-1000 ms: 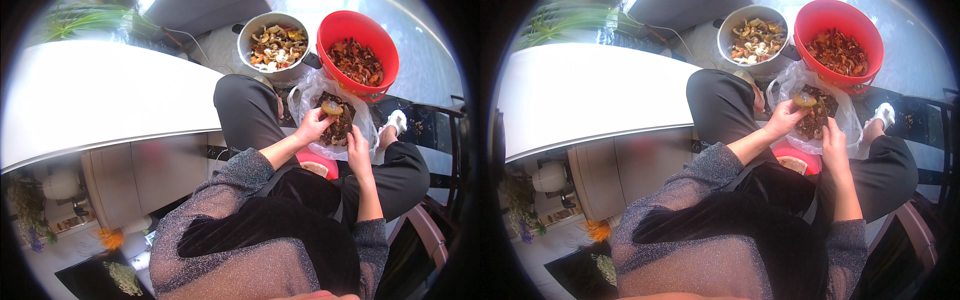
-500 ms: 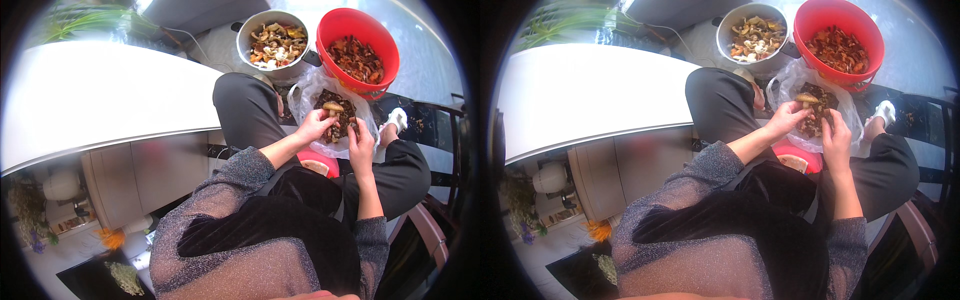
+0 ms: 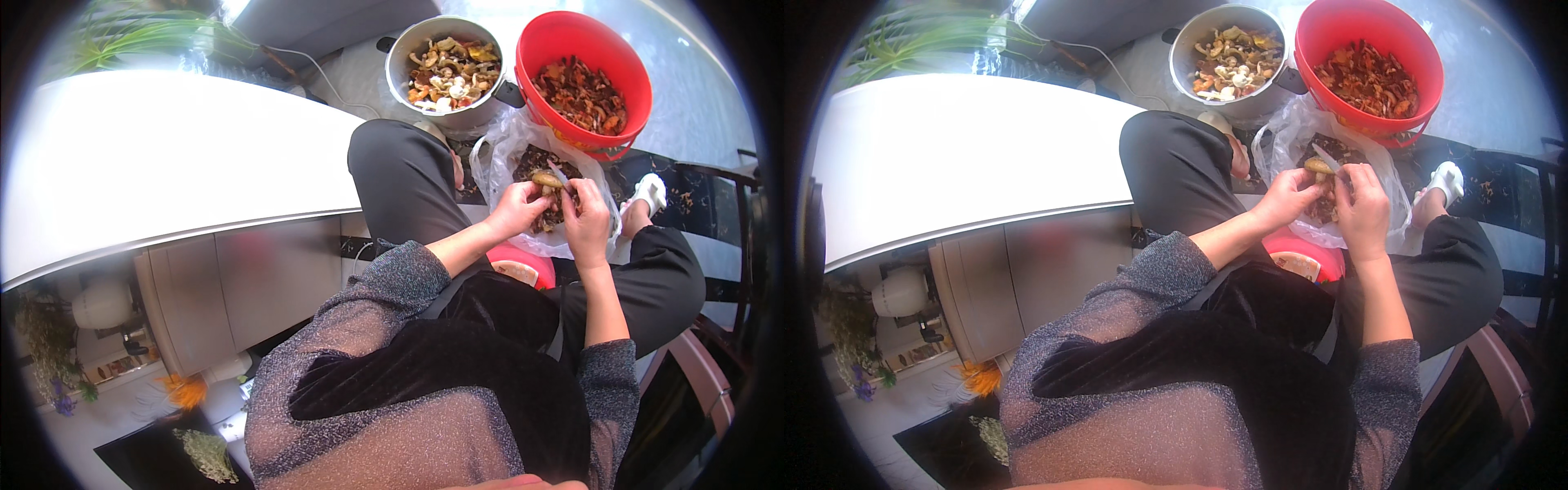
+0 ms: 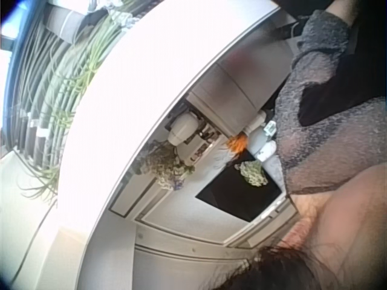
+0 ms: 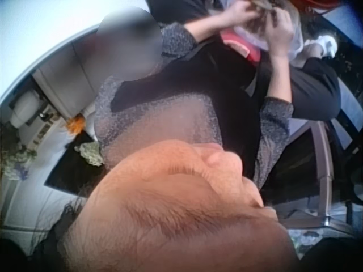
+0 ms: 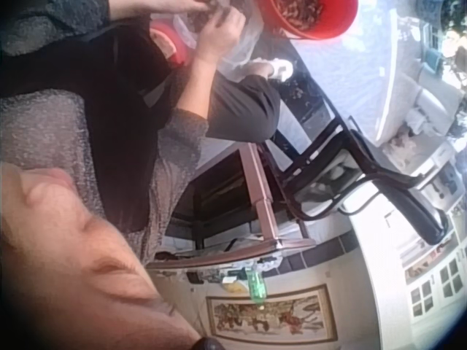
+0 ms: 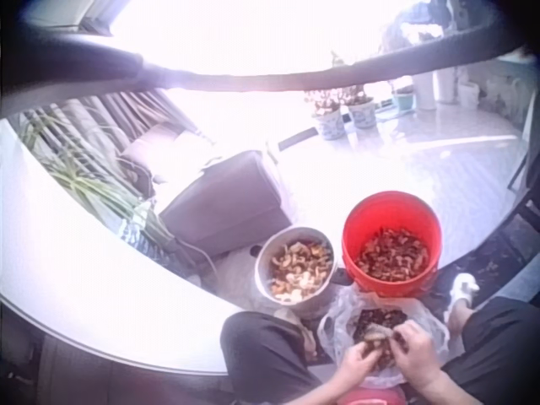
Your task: The person sits on the floor and uses a small knife to peel the outer layer of mushrooms. The peeled pieces are placed into a metal pot, while the discarded skins are put into a red bucket. The person handles each mushroom one at a time from a plastic bag.
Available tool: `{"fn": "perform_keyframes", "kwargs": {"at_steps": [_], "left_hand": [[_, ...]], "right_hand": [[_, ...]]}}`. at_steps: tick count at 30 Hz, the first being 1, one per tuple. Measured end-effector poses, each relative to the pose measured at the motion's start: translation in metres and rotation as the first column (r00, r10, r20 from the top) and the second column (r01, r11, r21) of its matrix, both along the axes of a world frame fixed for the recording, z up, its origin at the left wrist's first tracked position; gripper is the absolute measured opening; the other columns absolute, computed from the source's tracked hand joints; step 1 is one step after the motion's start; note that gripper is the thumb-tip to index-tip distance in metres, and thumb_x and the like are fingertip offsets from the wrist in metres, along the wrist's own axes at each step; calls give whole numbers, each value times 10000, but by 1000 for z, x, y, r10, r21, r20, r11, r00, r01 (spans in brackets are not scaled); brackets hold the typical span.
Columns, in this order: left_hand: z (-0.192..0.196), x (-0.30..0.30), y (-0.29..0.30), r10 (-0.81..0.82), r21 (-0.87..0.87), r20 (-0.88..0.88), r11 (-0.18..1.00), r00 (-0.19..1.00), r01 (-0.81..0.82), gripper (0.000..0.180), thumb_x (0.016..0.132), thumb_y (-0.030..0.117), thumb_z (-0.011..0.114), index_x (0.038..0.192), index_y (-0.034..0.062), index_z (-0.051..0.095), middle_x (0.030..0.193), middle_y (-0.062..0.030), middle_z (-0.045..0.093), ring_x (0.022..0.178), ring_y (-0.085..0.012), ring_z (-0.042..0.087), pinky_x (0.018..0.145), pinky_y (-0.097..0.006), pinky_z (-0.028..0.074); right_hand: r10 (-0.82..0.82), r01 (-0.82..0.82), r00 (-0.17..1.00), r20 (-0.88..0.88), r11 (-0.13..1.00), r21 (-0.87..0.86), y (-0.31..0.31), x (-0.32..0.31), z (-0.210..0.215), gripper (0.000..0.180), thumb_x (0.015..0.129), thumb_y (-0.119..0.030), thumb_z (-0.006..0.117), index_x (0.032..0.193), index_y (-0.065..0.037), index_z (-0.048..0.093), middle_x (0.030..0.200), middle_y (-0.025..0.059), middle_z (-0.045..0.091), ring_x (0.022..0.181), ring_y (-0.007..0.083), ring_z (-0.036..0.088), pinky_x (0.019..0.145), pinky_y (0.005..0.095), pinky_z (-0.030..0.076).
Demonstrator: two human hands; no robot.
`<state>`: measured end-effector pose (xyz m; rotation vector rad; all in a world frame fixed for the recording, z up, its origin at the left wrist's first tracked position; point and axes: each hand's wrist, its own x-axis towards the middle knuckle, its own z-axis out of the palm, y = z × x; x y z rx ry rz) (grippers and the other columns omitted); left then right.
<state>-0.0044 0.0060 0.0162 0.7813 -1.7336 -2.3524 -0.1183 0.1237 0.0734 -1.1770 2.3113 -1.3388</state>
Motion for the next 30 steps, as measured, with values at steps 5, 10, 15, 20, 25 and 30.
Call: {"fn": "perform_keyframes", "kwargs": {"at_steps": [5,10,15,20,25,30], "left_hand": [[6,1,-4,-52,148,-9,988,999,52,220,981,221,605,1087,37,660,907,-27,713,654,-78,616,613,-230,488],[7,0,-6,-51,214,-1,976,999,50,239,983,229,604,1124,43,655,917,-25,714,677,-72,616,628,-223,485],[11,1,-4,-61,216,-10,974,998,61,264,981,231,610,1156,37,648,934,-29,713,665,-72,606,629,-223,485],[15,0,-7,-67,243,0,968,998,65,266,983,230,609,1158,33,643,942,-37,713,664,-70,597,632,-226,486],[15,3,-12,-33,340,28,940,999,22,246,987,237,601,1112,31,648,940,-43,712,674,-72,592,637,-230,481],[9,-1,-10,41,383,43,922,998,-54,201,991,202,586,1040,16,643,888,-68,727,552,-66,584,487,-228,468]], "right_hand": [[-64,60,995,83,997,50,4,-11,-15,158,836,14,632,993,0,616,932,141,638,783,299,646,668,351,504],[-76,71,988,137,997,37,9,-10,-16,185,829,-15,649,1010,11,614,950,140,654,797,292,649,693,354,503],[-46,47,994,101,999,-11,3,-7,-18,211,830,-37,649,1032,12,612,951,149,659,803,302,647,711,374,500],[-50,36,990,133,994,102,6,-15,-30,196,830,-47,655,1018,2,624,931,153,659,775,283,638,699,369,495],[-94,51,965,245,983,178,15,-17,-38,159,828,-93,695,942,-1,632,814,139,651,690,225,591,651,345,470],[-86,53,981,171,980,191,17,-18,-37,186,828,-126,724,925,2,630,714,131,598,625,227,545,614,345,447]]}}
